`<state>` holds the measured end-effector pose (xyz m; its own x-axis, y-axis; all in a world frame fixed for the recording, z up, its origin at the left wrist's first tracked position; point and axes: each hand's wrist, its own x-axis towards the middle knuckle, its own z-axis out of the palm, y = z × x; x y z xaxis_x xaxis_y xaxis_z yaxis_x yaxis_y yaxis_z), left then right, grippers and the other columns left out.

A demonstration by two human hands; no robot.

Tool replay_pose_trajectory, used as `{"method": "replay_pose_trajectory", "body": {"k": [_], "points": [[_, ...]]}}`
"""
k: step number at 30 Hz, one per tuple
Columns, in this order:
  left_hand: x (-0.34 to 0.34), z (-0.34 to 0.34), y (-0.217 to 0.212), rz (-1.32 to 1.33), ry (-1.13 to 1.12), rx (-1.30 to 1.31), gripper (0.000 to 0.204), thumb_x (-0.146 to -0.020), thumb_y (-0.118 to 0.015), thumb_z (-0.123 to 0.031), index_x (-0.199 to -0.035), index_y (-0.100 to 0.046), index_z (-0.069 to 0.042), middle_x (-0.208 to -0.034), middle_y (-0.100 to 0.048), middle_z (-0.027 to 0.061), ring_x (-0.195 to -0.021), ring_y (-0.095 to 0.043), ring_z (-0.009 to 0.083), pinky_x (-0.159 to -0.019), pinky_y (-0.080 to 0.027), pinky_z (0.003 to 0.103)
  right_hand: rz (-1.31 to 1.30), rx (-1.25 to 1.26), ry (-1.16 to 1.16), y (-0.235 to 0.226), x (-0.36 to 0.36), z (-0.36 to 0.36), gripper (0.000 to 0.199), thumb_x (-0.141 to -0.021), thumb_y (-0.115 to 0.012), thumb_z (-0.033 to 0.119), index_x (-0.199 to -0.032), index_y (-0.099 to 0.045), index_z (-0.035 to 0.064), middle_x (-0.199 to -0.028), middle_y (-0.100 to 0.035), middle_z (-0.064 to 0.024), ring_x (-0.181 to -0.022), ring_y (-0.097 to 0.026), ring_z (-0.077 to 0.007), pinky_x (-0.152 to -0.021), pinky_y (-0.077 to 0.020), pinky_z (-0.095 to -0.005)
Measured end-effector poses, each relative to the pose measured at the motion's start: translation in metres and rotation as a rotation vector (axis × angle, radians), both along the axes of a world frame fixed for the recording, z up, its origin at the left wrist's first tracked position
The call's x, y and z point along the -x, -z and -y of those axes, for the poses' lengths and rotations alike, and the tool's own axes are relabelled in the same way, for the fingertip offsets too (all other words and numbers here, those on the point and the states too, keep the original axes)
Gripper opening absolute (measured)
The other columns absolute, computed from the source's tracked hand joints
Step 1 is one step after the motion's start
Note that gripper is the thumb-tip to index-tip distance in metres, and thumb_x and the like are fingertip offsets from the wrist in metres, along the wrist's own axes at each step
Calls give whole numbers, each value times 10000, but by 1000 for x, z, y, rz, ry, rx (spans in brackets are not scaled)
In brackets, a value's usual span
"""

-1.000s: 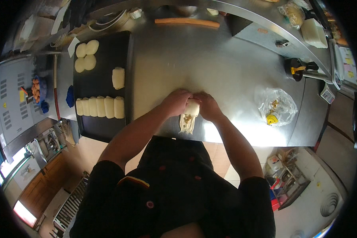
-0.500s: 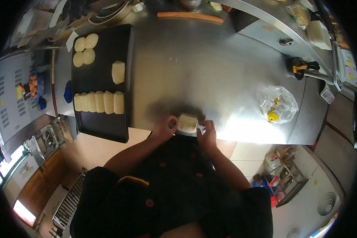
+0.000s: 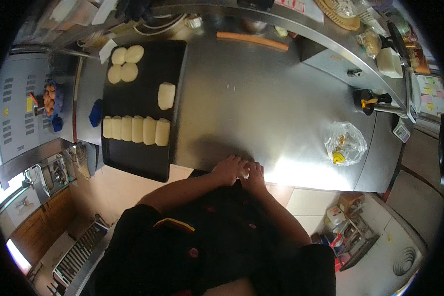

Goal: The person rolls dough pieces into elongated shapes, sprinkles chopped nuts onto them, folds the dough, and places the formed pieces on a baking tray. The person also retrieves a container of dark filling from a refrigerator and sprinkles it onto another dough piece.

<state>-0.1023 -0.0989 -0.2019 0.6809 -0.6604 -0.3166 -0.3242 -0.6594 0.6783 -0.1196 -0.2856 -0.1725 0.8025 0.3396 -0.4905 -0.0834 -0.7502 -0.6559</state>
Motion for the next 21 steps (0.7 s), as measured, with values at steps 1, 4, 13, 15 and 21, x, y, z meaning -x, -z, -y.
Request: {"method": "replay_pose_trajectory", "body": {"k": [1, 4, 13, 15, 21], "points": [[5, -10, 25, 0, 27, 58, 662, -756, -772, -140, -1373, -543, -65, -1325, -594, 194, -1204, -569, 360, -1030, -476, 440, 47, -47, 41, -14, -13, -9, 651, -759, -793, 91, -1334, -491, 54, -1333, -515, -196, -1254, -474, -407, -1073, -408, -518], [-27, -51, -25, -709, -394, 248, 706, -764, -796, -90, -1415, -524, -75, -1250, -659, 138, -1131, -640, 306, -1015, -504, 434, 228, -139, 190, -63, -47, -18, 547, -819, -747, 61, -1318, -522, 56, -1308, -549, -178, -1242, -506, -402, -1043, -451, -489], [-96, -298, -61, -497, -1339, 760, 535, -839, -639, -41, -1363, -531, -29, -1225, -643, 104, -1133, -636, 245, -983, -524, 410, 138, -214, 204, -33, -64, -14, 402, -875, -713, 83, -1257, -588, 71, -1274, -601, -148, -1188, -597, -336, -937, -536, -447], [-119, -321, -61, -438, -1428, 736, 524, -842, -643, -44, -1354, -537, -24, -1217, -641, 103, -1097, -638, 247, -959, -522, 406, 87, -203, 175, -26, -57, -13, 391, -879, -718, 90, -1249, -595, 75, -1264, -607, -143, -1179, -607, -326, -928, -540, -443], [-152, -367, 1, -420, -1443, 539, 602, -854, -682, -93, -1425, -505, -21, -1265, -633, 121, -1109, -627, 264, -969, -504, 416, -44, -195, 198, -32, -41, -21, 325, -913, -701, 117, -1219, -618, 49, -1204, -676, -121, -1136, -654, -264, -909, -561, -403]]}}
